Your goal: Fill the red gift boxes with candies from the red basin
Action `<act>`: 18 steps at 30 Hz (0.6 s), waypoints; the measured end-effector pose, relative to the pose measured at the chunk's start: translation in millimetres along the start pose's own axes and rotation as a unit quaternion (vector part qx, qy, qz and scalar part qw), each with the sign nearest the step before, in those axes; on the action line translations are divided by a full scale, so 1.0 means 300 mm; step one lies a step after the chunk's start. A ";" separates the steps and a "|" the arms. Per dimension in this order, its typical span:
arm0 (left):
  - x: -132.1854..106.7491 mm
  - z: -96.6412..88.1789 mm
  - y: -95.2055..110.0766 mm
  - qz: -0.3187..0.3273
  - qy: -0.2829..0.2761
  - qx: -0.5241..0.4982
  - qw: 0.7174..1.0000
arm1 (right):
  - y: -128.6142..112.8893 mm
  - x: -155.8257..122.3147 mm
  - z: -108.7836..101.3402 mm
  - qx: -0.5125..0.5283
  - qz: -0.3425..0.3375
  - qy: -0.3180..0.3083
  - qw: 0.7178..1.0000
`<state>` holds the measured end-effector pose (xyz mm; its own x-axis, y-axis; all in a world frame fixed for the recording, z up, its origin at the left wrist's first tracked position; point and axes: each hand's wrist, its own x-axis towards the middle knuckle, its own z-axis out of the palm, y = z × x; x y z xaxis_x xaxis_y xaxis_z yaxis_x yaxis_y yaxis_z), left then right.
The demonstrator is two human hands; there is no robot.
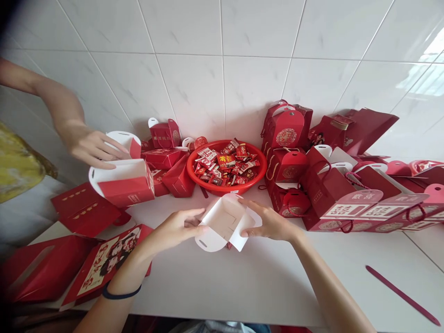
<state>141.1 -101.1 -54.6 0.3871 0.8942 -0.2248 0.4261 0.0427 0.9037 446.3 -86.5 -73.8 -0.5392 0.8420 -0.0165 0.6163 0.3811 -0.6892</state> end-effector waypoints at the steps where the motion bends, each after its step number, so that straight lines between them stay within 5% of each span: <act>1: 0.002 -0.005 0.001 0.000 -0.006 0.013 1.000 | -0.004 0.007 -0.011 0.003 0.013 -0.014 1.000; 7: 0.021 -0.049 0.068 0.012 0.105 0.164 0.981 | -0.052 0.040 -0.113 0.011 0.008 0.000 1.000; 11: 0.075 -0.073 0.139 0.081 0.163 0.195 0.964 | -0.074 0.093 -0.185 -0.001 -0.016 0.106 0.994; 14: 0.163 -0.075 0.167 0.125 0.190 0.157 0.961 | -0.069 0.201 -0.219 -0.109 0.042 0.188 0.975; 18: 0.306 -0.075 0.161 0.132 0.229 0.120 0.957 | -0.032 0.398 -0.235 -0.255 0.154 0.143 0.944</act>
<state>178.8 -7.1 -23.4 0.1318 0.9634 0.2335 0.5598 -0.2668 0.7845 416.6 37.4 -18.0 -0.1570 0.9838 0.0870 0.9542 0.1738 -0.2434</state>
